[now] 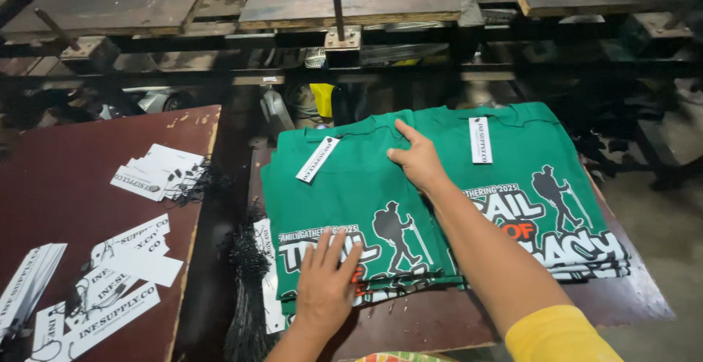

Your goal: The person repeatedly picks up white tags with black strings and attaches them to the necks of green t-shirts. They thread the string through the collar area and secure the tag, then place the shirt on a stack. The process is repeated for multiple shirts.

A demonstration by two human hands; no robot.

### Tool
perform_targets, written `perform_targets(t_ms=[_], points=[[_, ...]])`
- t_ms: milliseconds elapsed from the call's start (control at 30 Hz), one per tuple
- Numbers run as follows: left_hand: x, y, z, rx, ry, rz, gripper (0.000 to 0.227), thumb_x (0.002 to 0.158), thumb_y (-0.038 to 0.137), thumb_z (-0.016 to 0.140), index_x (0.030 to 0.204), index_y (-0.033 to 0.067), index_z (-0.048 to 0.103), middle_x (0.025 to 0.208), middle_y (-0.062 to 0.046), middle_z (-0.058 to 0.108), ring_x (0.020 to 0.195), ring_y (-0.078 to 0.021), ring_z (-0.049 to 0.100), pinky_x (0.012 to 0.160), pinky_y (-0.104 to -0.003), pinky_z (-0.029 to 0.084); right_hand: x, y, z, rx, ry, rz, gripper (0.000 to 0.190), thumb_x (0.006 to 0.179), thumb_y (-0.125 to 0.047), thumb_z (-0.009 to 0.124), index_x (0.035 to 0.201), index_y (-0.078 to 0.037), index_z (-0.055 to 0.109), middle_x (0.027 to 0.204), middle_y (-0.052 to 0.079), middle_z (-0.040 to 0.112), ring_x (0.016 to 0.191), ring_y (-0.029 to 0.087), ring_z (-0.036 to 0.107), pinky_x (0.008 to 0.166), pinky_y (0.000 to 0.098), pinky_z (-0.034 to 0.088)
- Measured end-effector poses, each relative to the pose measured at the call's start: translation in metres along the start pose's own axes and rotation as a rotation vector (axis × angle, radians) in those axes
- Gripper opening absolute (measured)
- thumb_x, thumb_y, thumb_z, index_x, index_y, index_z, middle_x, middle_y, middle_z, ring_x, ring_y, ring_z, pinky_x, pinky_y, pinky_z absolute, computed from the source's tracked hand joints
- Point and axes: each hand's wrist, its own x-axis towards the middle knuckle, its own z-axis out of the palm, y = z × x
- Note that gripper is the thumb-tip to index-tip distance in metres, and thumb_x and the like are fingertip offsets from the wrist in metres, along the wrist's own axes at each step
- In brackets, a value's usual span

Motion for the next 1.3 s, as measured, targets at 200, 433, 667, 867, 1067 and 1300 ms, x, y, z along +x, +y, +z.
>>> perform_targets(t_ms=[200,433,667,867,1067,1300], points=[[0.004,0.005,-0.003,-0.038,0.133,0.099,0.035,0.096,-0.001,0.051,0.127,0.0042,0.066,0.142,-0.018,0.063,0.135,-0.0453,0.055,0.105,-0.06,0.046,-0.012,-0.038,-0.009,0.09,0.01,0.035,0.075,0.081,-0.007,0.072,0.152,-0.016,0.054,0.158,0.009,0.052,0.126,0.015,0.06,0.091,0.0284,0.053],[0.077,0.077,-0.016,-0.137,0.267,0.136,0.033,0.092,-0.007,0.061,0.124,-0.0018,0.067,0.134,-0.02,0.068,0.124,-0.043,0.065,0.102,-0.056,0.052,0.027,-0.05,-0.107,0.028,0.029,-0.177,0.076,0.077,-0.007,0.076,0.15,-0.014,0.055,0.155,0.007,0.055,0.142,0.018,0.051,0.12,0.0323,0.037],[0.144,0.179,0.012,-0.302,0.169,0.295,0.036,0.093,0.0,0.048,0.125,-0.0116,0.058,0.134,-0.03,0.059,0.125,-0.0506,0.056,0.102,-0.061,0.046,0.019,-0.04,-0.25,-0.186,0.135,-0.199,0.071,0.082,-0.009,0.073,0.15,-0.015,0.054,0.151,0.005,0.057,0.132,0.014,0.054,0.116,0.0262,0.038],[0.164,0.233,0.04,-0.233,0.239,0.328,0.035,0.097,0.005,0.048,0.124,-0.0126,0.063,0.13,-0.032,0.064,0.118,-0.0511,0.062,0.096,-0.062,0.05,0.017,0.029,-0.313,0.004,0.126,-0.013,0.068,0.089,-0.004,0.066,0.154,-0.013,0.049,0.155,0.005,0.053,0.131,0.015,0.054,0.113,0.0279,0.046],[0.151,0.239,0.075,-0.177,0.096,0.37,0.041,0.098,0.008,0.048,0.132,-0.0124,0.06,0.136,-0.033,0.06,0.125,-0.0517,0.057,0.096,-0.064,0.047,0.012,0.044,-0.316,0.024,0.124,0.112,0.067,0.089,-0.003,0.065,0.153,-0.014,0.05,0.158,0.007,0.049,0.137,0.019,0.052,0.115,0.0314,0.045],[0.132,0.222,0.077,-0.22,-0.217,0.43,0.089,0.08,0.054,0.071,0.149,0.0022,0.047,0.165,-0.024,0.036,0.153,-0.0475,0.03,0.114,-0.07,0.031,-0.004,-0.025,-0.323,-0.954,-0.004,0.216,0.086,0.087,-0.03,0.071,0.164,-0.019,0.034,0.173,0.015,0.019,0.152,0.04,0.031,0.123,0.0508,0.027]])
